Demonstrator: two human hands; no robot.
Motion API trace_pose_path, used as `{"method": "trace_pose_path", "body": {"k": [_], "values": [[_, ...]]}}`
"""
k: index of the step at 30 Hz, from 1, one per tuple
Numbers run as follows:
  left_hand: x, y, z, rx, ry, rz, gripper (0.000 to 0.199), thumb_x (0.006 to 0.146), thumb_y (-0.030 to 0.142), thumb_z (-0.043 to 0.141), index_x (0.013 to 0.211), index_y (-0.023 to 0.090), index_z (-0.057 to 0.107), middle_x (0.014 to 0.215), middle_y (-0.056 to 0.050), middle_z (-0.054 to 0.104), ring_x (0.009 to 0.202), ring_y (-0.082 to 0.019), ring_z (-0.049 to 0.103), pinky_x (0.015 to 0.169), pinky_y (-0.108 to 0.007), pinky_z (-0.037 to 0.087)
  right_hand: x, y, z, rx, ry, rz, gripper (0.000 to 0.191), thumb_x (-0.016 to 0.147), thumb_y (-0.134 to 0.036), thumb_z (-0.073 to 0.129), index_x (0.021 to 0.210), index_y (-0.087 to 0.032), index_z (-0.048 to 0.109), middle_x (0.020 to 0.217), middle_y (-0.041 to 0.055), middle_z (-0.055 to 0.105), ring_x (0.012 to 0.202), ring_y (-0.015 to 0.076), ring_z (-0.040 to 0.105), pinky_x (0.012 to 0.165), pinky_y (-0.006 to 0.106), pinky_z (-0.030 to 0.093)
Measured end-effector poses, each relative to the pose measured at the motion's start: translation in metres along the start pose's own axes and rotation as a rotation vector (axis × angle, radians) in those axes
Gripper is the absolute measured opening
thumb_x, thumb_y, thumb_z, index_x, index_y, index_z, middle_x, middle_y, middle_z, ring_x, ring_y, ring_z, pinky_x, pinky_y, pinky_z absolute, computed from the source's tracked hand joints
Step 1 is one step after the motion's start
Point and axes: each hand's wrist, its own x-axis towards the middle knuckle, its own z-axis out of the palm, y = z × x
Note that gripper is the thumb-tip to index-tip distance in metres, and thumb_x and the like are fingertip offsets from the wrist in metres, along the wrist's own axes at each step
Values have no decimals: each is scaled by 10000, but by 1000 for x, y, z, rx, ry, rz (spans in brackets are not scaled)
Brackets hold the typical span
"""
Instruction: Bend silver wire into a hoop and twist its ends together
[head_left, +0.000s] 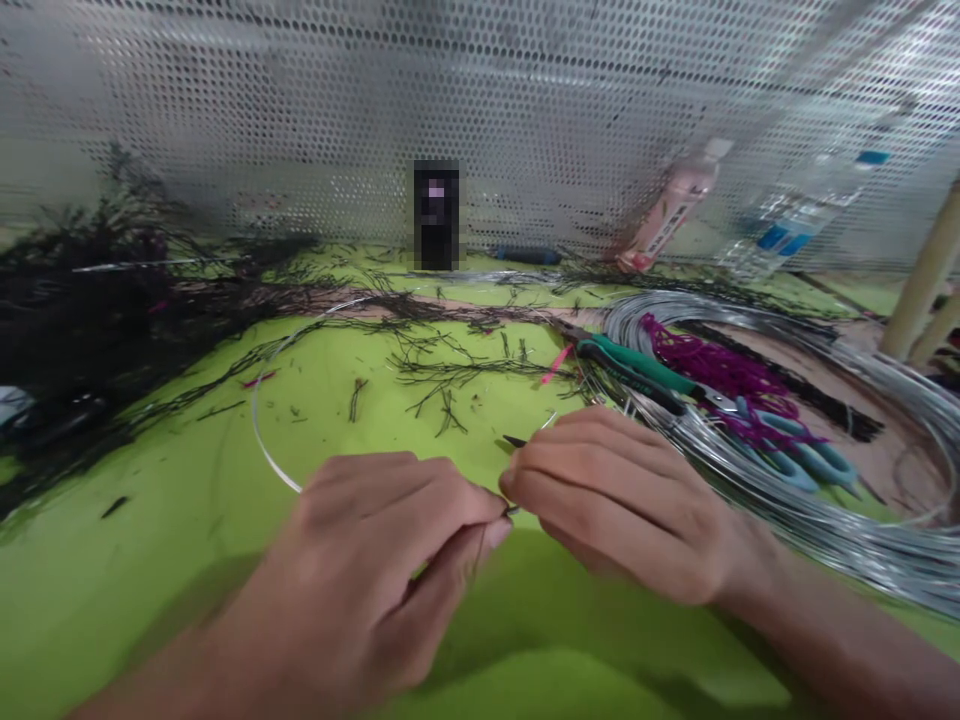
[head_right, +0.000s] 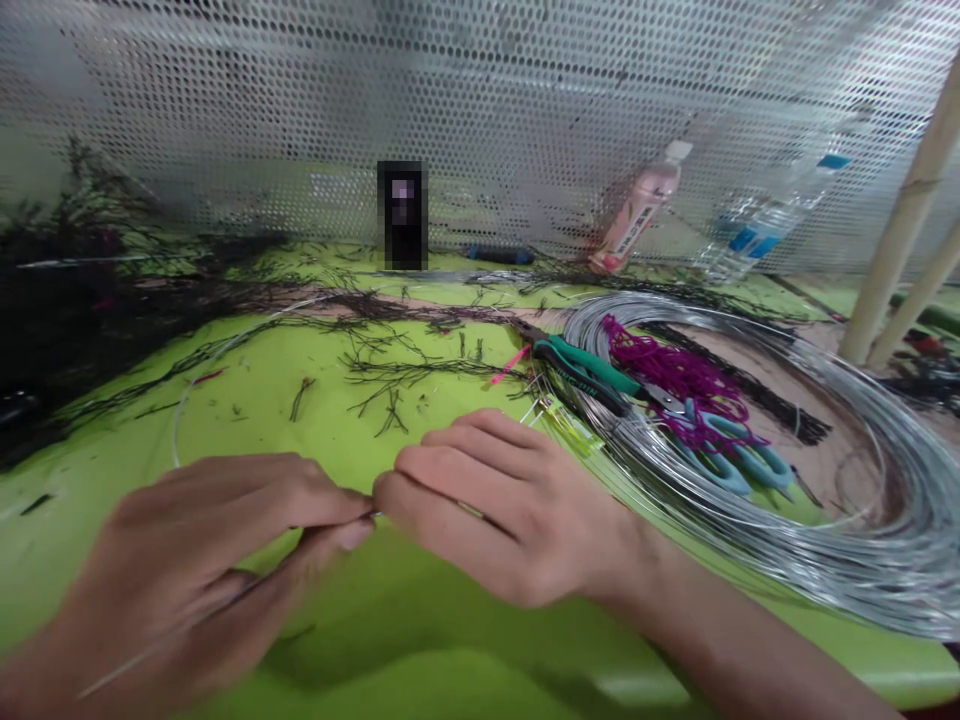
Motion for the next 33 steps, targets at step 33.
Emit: {"method": "trace_pose_path", "body": {"k": [33], "values": [[3, -1, -1, -43, 12, 12, 136, 938, 129, 581, 837, 220, 586, 637, 65, 622, 516, -91, 542, 505, -266, 394, -1, -15, -15, -119, 19, 64, 162, 959, -88, 633, 1060, -171, 730, 988, 68, 799, 959, 193, 762, 878, 347, 659]]}}
